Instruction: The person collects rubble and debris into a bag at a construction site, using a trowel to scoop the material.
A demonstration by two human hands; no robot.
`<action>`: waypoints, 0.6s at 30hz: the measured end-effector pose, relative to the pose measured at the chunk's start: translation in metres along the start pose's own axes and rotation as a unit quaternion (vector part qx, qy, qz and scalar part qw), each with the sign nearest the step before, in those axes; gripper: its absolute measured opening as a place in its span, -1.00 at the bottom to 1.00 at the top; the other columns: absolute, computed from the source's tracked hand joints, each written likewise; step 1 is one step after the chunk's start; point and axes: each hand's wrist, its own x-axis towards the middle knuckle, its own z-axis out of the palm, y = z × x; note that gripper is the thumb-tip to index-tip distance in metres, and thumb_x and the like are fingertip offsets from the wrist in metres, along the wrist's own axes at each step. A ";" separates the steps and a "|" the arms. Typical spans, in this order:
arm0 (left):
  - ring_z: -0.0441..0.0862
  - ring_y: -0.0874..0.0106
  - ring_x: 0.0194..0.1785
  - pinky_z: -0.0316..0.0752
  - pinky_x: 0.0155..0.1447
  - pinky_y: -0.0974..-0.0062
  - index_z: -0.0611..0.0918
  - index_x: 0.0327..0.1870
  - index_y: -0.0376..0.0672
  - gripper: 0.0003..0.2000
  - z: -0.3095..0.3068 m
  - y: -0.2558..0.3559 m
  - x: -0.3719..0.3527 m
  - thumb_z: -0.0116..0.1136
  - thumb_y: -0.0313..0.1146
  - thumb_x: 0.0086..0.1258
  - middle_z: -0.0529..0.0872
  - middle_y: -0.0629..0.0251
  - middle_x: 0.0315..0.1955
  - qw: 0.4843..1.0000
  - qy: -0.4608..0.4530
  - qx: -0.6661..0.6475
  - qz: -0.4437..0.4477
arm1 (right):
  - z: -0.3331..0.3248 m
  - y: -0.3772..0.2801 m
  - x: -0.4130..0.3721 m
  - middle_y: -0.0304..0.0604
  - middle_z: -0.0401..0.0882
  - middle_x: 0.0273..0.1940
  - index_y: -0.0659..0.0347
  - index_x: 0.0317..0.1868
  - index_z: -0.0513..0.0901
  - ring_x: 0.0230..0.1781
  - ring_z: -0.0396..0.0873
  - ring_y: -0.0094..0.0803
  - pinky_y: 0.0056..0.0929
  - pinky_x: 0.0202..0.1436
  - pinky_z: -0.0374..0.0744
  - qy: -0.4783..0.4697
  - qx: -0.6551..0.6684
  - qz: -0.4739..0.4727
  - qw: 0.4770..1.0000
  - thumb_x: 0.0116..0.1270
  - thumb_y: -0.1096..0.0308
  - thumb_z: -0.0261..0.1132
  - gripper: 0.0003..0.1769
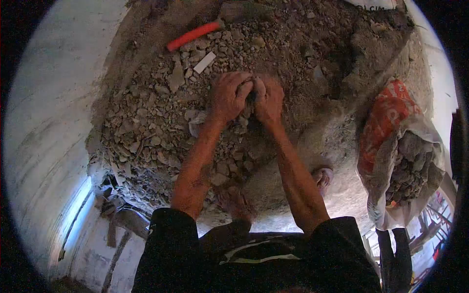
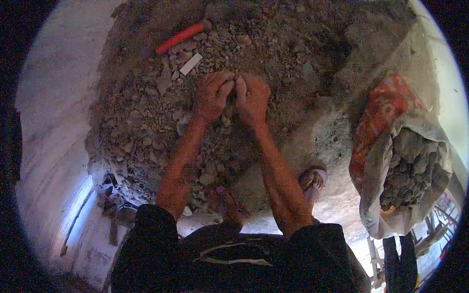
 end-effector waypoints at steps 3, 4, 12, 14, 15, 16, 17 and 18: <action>0.58 0.08 0.00 0.42 0.09 0.14 0.64 -0.02 -0.21 -0.65 -0.005 0.010 -0.015 0.03 -0.13 0.42 0.65 0.06 -0.02 0.998 0.021 -0.030 -0.046 | 0.005 -0.009 -0.017 0.11 0.64 -0.19 0.34 -0.12 0.64 -0.19 0.59 0.09 -0.06 -0.08 0.49 0.029 0.030 -0.008 0.999 0.43 0.20 0.10 -0.65; 0.60 0.12 -0.02 0.44 0.07 0.16 0.64 -0.01 -0.24 -0.65 -0.008 0.017 -0.022 0.02 -0.15 0.44 0.65 0.06 -0.03 0.995 0.029 -0.041 -0.088 | 0.007 -0.012 -0.025 0.11 0.64 -0.19 0.34 -0.12 0.64 -0.19 0.59 0.09 -0.06 -0.08 0.49 0.031 0.032 -0.005 0.999 0.43 0.20 0.10 -0.65; 0.61 0.34 -0.06 0.50 0.02 0.35 0.62 -0.01 -0.25 -0.63 -0.007 0.043 -0.071 0.08 -0.12 0.40 0.65 0.19 -0.09 0.856 0.180 -0.380 -0.300 | 0.020 -0.051 -0.079 0.08 0.63 -0.05 0.34 0.04 0.60 -0.02 0.59 -0.01 -0.16 0.11 0.47 0.082 0.247 0.164 0.951 0.40 0.23 0.11 -0.62; 0.62 0.37 -0.11 0.54 -0.05 0.33 0.60 -0.02 -0.27 -0.63 -0.007 0.041 -0.092 0.05 -0.11 0.41 0.65 0.23 -0.13 0.774 0.199 -0.536 -0.273 | 0.020 -0.066 -0.093 0.07 0.64 -0.05 0.34 0.03 0.60 -0.01 0.59 -0.04 -0.18 0.13 0.47 0.066 0.289 0.181 0.938 0.40 0.24 0.12 -0.63; 0.62 0.37 -0.11 0.54 -0.05 0.33 0.60 -0.02 -0.27 -0.63 -0.011 0.051 -0.095 0.05 -0.11 0.41 0.65 0.23 -0.13 0.777 0.195 -0.536 -0.265 | 0.015 -0.076 -0.094 0.06 0.64 -0.05 0.34 0.02 0.61 -0.01 0.59 -0.07 -0.21 0.14 0.46 0.048 0.325 0.195 0.924 0.39 0.24 0.13 -0.64; 0.62 0.37 -0.12 0.55 -0.07 0.33 0.59 -0.03 -0.27 -0.64 -0.016 0.063 -0.101 0.04 -0.12 0.42 0.65 0.23 -0.14 0.730 0.209 -0.581 -0.294 | 0.008 -0.084 -0.098 0.06 0.64 -0.05 0.34 0.02 0.61 -0.01 0.59 -0.07 -0.21 0.14 0.46 0.054 0.329 0.191 0.923 0.39 0.24 0.13 -0.64; 0.61 0.37 -0.13 0.56 -0.09 0.33 0.58 -0.04 -0.26 -0.65 -0.020 0.073 -0.107 0.03 -0.13 0.42 0.65 0.23 -0.15 0.677 0.220 -0.622 -0.325 | 0.000 -0.092 -0.105 0.05 0.65 -0.06 0.34 -0.01 0.62 -0.01 0.60 -0.09 -0.22 0.14 0.47 0.058 0.346 0.173 0.921 0.38 0.24 0.14 -0.65; 0.62 0.36 -0.13 0.58 -0.08 0.34 0.57 -0.04 -0.23 -0.68 -0.023 0.056 -0.111 -0.01 -0.15 0.44 0.63 0.23 -0.13 0.709 0.157 -0.636 -0.261 | -0.011 -0.103 -0.108 0.04 0.65 -0.07 0.33 -0.03 0.64 -0.01 0.60 -0.11 -0.24 0.14 0.47 0.063 0.360 0.153 0.918 0.38 0.23 0.15 -0.66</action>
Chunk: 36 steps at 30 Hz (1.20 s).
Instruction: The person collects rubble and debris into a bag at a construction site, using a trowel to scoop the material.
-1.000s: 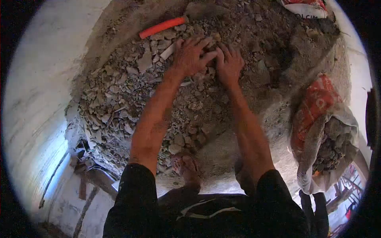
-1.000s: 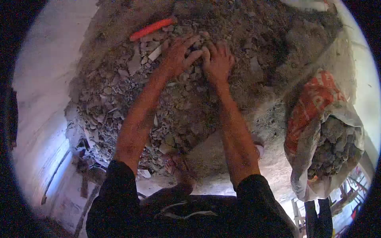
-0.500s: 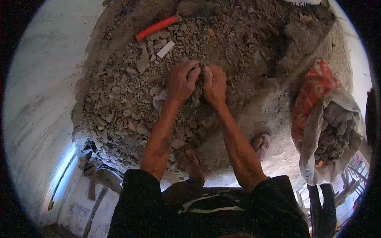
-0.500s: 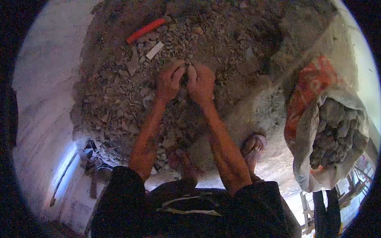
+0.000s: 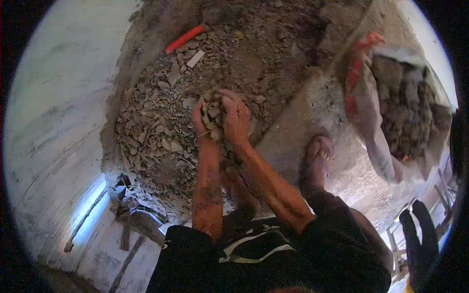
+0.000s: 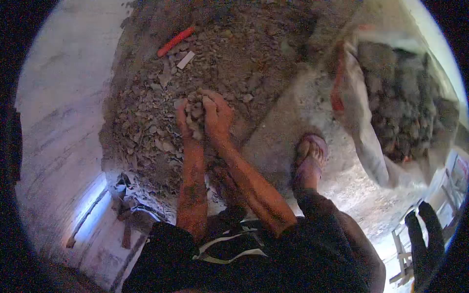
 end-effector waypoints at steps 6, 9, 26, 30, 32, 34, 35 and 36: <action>0.61 0.35 -0.10 0.58 0.02 0.34 0.53 -0.02 -0.27 -0.65 0.127 0.059 -0.037 -0.14 -0.14 0.51 0.62 0.18 -0.14 0.996 -0.018 0.078 0.049 | -0.005 -0.101 -0.003 -0.07 0.64 -0.07 0.32 -0.04 0.64 -0.05 0.58 -0.35 -0.40 0.07 0.49 0.063 0.035 -0.138 0.988 0.36 0.27 0.17 -0.69; 0.61 0.34 -0.08 0.56 0.06 0.32 0.52 0.00 -0.29 -0.63 0.205 0.071 -0.045 -0.15 -0.13 0.52 0.62 0.16 -0.14 0.994 -0.105 0.038 0.017 | -0.035 -0.184 -0.005 -0.04 0.67 -0.08 0.27 -0.09 0.66 0.00 0.61 -0.20 -0.31 0.15 0.49 0.094 0.073 -0.231 0.966 0.28 0.35 0.27 -0.76; 0.59 0.13 -0.02 0.55 0.03 0.17 0.65 -0.19 -0.16 -0.76 0.485 -0.067 -0.073 -0.03 -0.25 0.40 0.66 0.09 -0.25 0.692 -0.484 0.435 0.314 | -0.319 -0.345 0.016 -0.06 0.68 -0.09 0.26 0.12 0.60 -0.10 0.61 -0.33 -0.39 -0.03 0.57 0.293 -0.370 -0.254 0.844 0.40 0.13 0.19 -0.56; 0.58 0.03 -0.08 0.46 0.04 0.01 0.63 -0.14 -0.16 -0.76 0.428 -0.081 -0.046 0.07 -0.24 0.30 0.64 0.02 -0.21 0.435 -0.489 0.512 0.556 | -0.325 -0.301 0.006 -0.02 0.59 0.03 0.25 0.15 0.54 -0.01 0.54 -0.27 -0.37 0.05 0.51 0.188 -0.450 -0.194 0.851 0.37 0.37 0.12 -0.63; 0.54 0.03 0.03 0.46 0.10 0.05 0.60 -0.03 -0.14 -0.69 0.400 -0.041 -0.058 0.18 -0.26 0.22 0.61 0.05 -0.06 0.572 -0.439 0.431 0.542 | -0.322 -0.296 0.007 0.02 0.53 0.10 0.24 0.19 0.50 0.06 0.48 -0.18 -0.32 0.11 0.46 0.200 -0.549 -0.213 0.783 0.34 0.36 0.17 -0.59; 0.53 0.01 0.05 0.45 0.14 0.08 0.58 0.01 -0.16 -0.66 0.343 -0.015 -0.021 0.20 -0.28 0.21 0.60 0.03 -0.04 0.558 -0.369 0.473 0.574 | -0.291 -0.299 -0.003 0.05 0.46 0.16 0.22 0.23 0.46 0.14 0.42 -0.09 -0.26 0.18 0.41 0.234 -0.582 -0.327 0.707 0.31 0.35 0.21 -0.53; 0.52 -0.01 0.07 0.42 0.18 0.10 0.56 0.05 -0.20 -0.63 0.309 -0.004 -0.009 0.21 -0.29 0.23 0.59 0.01 -0.02 0.593 -0.326 0.467 0.569 | -0.259 -0.293 0.001 0.06 0.43 0.19 0.21 0.24 0.44 0.17 0.39 -0.05 -0.23 0.22 0.38 0.214 -0.542 -0.391 0.713 0.29 0.35 0.24 -0.50; 0.50 -0.03 0.10 0.39 0.23 0.12 0.55 0.09 -0.23 -0.60 0.275 0.007 0.004 0.23 -0.31 0.24 0.58 -0.01 -0.01 0.628 -0.284 0.459 0.561 | -0.224 -0.276 0.000 0.08 0.40 0.22 0.21 0.26 0.42 0.21 0.36 -0.01 -0.20 0.25 0.36 0.163 -0.504 -0.430 0.731 0.27 0.35 0.26 -0.47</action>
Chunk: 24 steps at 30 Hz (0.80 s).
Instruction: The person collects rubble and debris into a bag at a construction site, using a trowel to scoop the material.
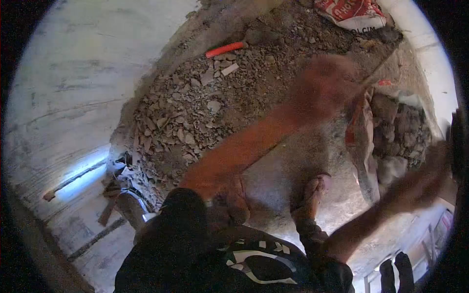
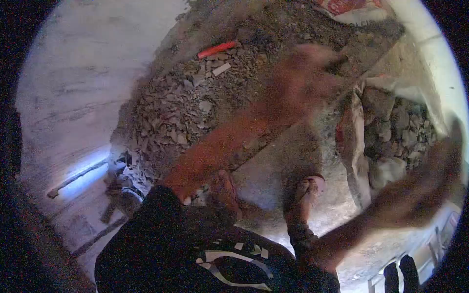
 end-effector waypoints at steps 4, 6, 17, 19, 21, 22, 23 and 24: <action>0.15 -0.05 0.42 0.11 0.34 -0.20 0.21 0.44 0.07 -0.30 -0.077 -0.085 -0.158 0.17 0.02 0.31 0.15 0.00 0.39 0.869 -0.183 0.315 -0.335 | 0.166 -0.079 -0.072 0.14 0.27 0.35 0.18 0.34 0.33 0.35 0.23 0.17 -0.09 0.39 0.25 -0.248 0.205 -0.040 0.946 0.21 0.34 0.36 -0.32; 0.04 -0.06 0.47 0.05 0.35 -0.26 0.16 0.48 0.15 -0.27 -0.095 -0.071 -0.213 0.15 0.07 0.31 0.05 0.04 0.44 0.798 -0.295 0.343 -0.398 | 0.239 -0.092 -0.136 0.17 0.12 0.43 0.14 0.43 0.23 0.46 0.06 0.14 0.15 0.40 0.13 -0.388 0.084 0.054 0.916 0.36 0.15 0.24 -0.31; 0.05 -0.04 0.47 0.00 0.41 -0.17 0.28 0.43 0.03 -0.38 -0.066 -0.193 -0.197 0.09 -0.02 0.38 0.09 0.08 0.45 0.861 -0.254 0.286 -0.336 | 0.414 -0.037 -0.109 0.09 -0.15 0.53 0.04 0.52 0.06 0.55 -0.17 0.05 0.39 0.36 -0.01 -0.288 -0.076 0.068 0.952 0.49 -0.05 0.00 -0.29; 0.07 -0.03 0.47 0.01 0.42 -0.15 0.30 0.41 0.02 -0.39 -0.055 -0.221 -0.170 0.09 -0.02 0.38 0.13 0.10 0.44 0.870 -0.275 0.279 -0.299 | 0.431 -0.002 -0.076 0.14 -0.03 0.50 0.07 0.47 0.18 0.52 -0.08 0.10 0.36 0.36 0.01 -0.257 -0.128 0.098 0.953 0.50 -0.07 -0.03 -0.35; 0.09 -0.02 0.46 0.02 0.42 -0.13 0.32 0.39 0.00 -0.40 -0.045 -0.250 -0.152 0.11 -0.04 0.36 0.19 0.14 0.41 0.888 -0.298 0.252 -0.242 | 0.443 0.018 -0.061 0.14 0.00 0.48 0.09 0.45 0.20 0.50 -0.03 0.11 0.36 0.34 0.04 -0.258 -0.142 0.131 0.947 0.49 -0.06 0.00 -0.35; 0.09 -0.02 0.46 0.02 0.42 -0.13 0.32 0.39 0.00 -0.40 -0.037 -0.268 -0.139 0.11 -0.04 0.36 0.19 0.14 0.41 0.887 -0.303 0.247 -0.245 | 0.449 0.032 -0.065 0.12 0.06 0.46 0.09 0.42 0.24 0.45 0.07 0.09 0.33 0.29 0.13 -0.252 -0.148 0.168 0.941 0.46 0.01 0.08 -0.38; 0.11 0.00 0.45 0.02 0.43 -0.13 0.35 0.37 -0.02 -0.44 -0.023 -0.285 -0.129 0.09 -0.05 0.37 0.23 0.13 0.39 0.900 -0.287 0.174 -0.278 | 0.448 0.046 -0.074 0.10 0.13 0.43 0.09 0.39 0.28 0.40 0.17 0.07 0.30 0.25 0.22 -0.248 -0.159 0.208 0.933 0.42 0.08 0.16 -0.40; 0.14 0.01 0.43 0.02 0.43 -0.14 0.38 0.34 -0.03 -0.47 -0.007 -0.293 -0.129 0.07 -0.07 0.39 0.27 0.12 0.37 0.906 -0.271 0.100 -0.309 | 0.442 0.051 -0.083 0.10 0.13 0.43 0.09 0.39 0.28 0.40 0.17 0.07 0.30 0.25 0.22 -0.254 -0.167 0.216 0.928 0.42 0.08 0.16 -0.40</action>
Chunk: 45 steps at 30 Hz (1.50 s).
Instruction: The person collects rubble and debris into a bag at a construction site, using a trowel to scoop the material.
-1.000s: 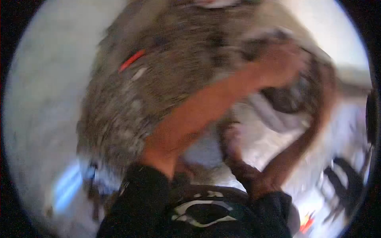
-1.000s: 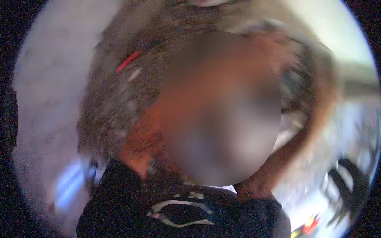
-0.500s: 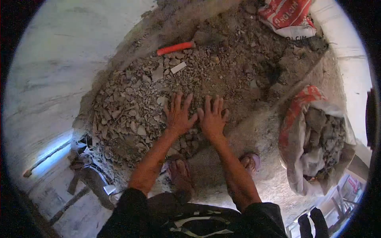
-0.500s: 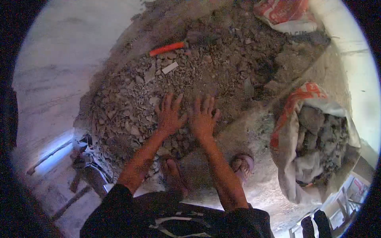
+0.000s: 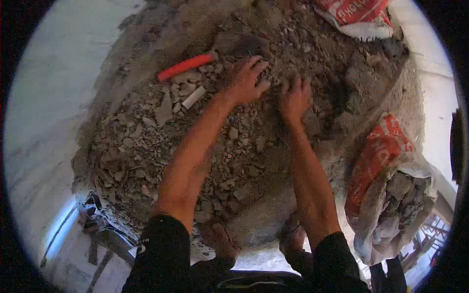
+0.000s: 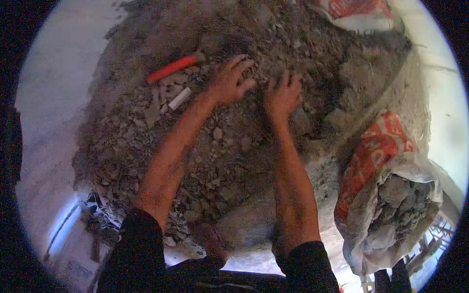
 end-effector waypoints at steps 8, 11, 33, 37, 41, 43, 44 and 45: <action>0.32 0.14 0.31 0.17 0.31 -0.06 0.52 0.20 -0.05 -0.60 -0.022 0.029 -0.039 0.12 -0.22 0.33 0.44 0.18 0.24 0.984 -0.092 0.154 -0.025 | -0.025 -0.020 -0.036 0.13 0.34 0.26 0.13 0.26 0.42 0.21 0.36 0.10 0.13 0.22 0.34 -0.071 0.291 -0.132 0.945 0.26 0.34 0.26 -0.47; 0.30 0.16 0.34 0.15 0.32 -0.03 0.50 0.22 -0.04 -0.60 -0.026 0.024 -0.021 0.09 -0.24 0.35 0.43 0.21 0.27 0.977 -0.088 0.195 0.010 | -0.008 -0.014 0.003 0.11 0.33 0.28 0.09 0.29 0.40 0.24 0.35 0.08 0.17 0.22 0.33 0.090 0.018 -0.171 0.981 0.27 0.31 0.25 -0.44; 0.36 0.13 0.23 0.17 0.31 -0.06 0.59 0.04 -0.20 -0.68 -0.005 -0.007 -0.024 -0.02 -0.20 0.44 0.51 0.16 0.13 0.987 -0.083 0.103 0.094 | -0.014 -0.025 -0.059 0.12 0.43 0.21 0.26 0.13 0.52 0.29 0.32 0.02 0.10 0.36 0.18 -0.105 0.230 -0.170 0.952 0.39 0.28 0.12 -0.63; 0.41 0.08 0.17 0.25 0.30 0.02 0.61 0.00 -0.22 -0.71 -0.005 -0.006 -0.039 0.04 -0.27 0.36 0.56 0.11 0.06 0.983 0.038 0.136 0.113 | -0.021 -0.044 -0.070 0.07 0.51 0.09 0.29 -0.02 0.55 0.13 0.42 0.02 0.06 0.22 0.28 0.002 0.213 -0.167 0.963 0.39 0.22 0.11 -0.67; 0.46 0.09 0.09 0.26 0.27 0.05 0.61 -0.08 -0.27 -0.72 -0.007 0.006 -0.062 0.01 -0.27 0.36 0.61 0.07 -0.10 0.990 -0.001 0.079 0.117 | -0.034 -0.042 -0.083 0.07 0.57 -0.04 0.31 -0.11 0.57 -0.01 0.49 0.04 0.02 0.09 0.36 -0.136 0.244 -0.095 0.955 0.39 0.22 0.06 -0.69; 0.46 0.08 0.08 0.28 0.25 0.06 0.61 -0.09 -0.28 -0.72 -0.013 0.012 -0.085 0.00 -0.27 0.37 0.61 0.06 -0.11 0.992 0.003 0.048 0.113 | -0.042 -0.048 -0.102 0.10 0.57 -0.09 0.30 -0.11 0.58 -0.04 0.49 0.07 0.02 0.08 0.37 -0.125 0.275 -0.090 0.949 0.39 0.23 0.06 -0.69; 0.47 0.06 0.07 0.31 0.24 0.08 0.61 -0.10 -0.29 -0.73 -0.016 0.016 -0.096 -0.01 -0.28 0.37 0.61 0.04 -0.11 0.994 0.007 0.014 0.108 | -0.046 -0.051 -0.114 0.12 0.56 -0.13 0.30 -0.11 0.59 -0.07 0.50 0.09 0.02 0.07 0.38 -0.113 0.303 -0.086 0.942 0.38 0.24 0.05 -0.69; 0.47 0.06 0.07 0.31 0.24 0.08 0.61 -0.10 -0.29 -0.73 -0.023 0.021 -0.107 -0.01 -0.28 0.37 0.61 0.04 -0.11 0.993 0.007 0.012 0.114 | -0.047 -0.053 -0.127 0.12 0.56 -0.13 0.30 -0.11 0.59 -0.07 0.50 0.09 0.02 0.07 0.38 -0.107 0.301 -0.084 0.944 0.38 0.24 0.05 -0.69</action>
